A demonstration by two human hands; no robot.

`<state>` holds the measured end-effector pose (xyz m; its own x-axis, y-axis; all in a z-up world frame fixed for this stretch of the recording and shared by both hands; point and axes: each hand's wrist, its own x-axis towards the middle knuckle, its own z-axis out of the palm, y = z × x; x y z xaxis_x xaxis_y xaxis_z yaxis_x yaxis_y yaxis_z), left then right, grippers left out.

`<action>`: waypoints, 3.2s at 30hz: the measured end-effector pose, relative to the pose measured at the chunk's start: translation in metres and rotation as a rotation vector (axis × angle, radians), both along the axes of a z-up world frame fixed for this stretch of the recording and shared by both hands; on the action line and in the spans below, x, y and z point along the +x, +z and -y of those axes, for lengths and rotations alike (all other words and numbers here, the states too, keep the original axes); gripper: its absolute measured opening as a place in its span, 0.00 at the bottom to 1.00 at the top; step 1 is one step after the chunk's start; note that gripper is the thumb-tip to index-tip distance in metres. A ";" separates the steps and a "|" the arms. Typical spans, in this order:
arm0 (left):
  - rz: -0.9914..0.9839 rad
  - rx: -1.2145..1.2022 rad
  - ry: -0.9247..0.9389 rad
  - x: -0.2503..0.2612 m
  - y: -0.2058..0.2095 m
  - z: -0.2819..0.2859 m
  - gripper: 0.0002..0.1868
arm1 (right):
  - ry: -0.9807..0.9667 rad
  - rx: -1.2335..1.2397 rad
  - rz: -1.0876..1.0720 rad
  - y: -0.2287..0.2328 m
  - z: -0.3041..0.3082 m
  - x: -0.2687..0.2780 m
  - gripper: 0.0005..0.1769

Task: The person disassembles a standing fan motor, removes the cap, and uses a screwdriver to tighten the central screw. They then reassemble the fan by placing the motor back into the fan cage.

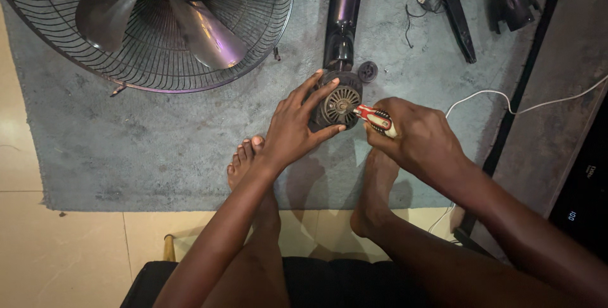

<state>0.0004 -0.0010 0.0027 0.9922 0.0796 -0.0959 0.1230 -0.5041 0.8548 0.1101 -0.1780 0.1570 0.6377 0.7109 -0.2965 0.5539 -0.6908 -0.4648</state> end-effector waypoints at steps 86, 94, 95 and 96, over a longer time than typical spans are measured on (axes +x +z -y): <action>0.112 -0.119 0.024 0.020 0.039 0.001 0.09 | -0.064 0.380 -0.079 -0.036 0.014 -0.001 0.31; 0.125 -0.130 0.033 0.019 0.037 0.001 0.11 | -0.015 0.357 -0.056 -0.023 0.010 -0.007 0.30; 0.128 -0.131 0.030 0.018 0.036 0.001 0.11 | -0.009 0.356 -0.049 -0.023 0.010 -0.007 0.29; 0.127 -0.136 0.035 0.018 0.035 0.002 0.11 | -0.002 0.354 -0.043 -0.023 0.010 -0.007 0.29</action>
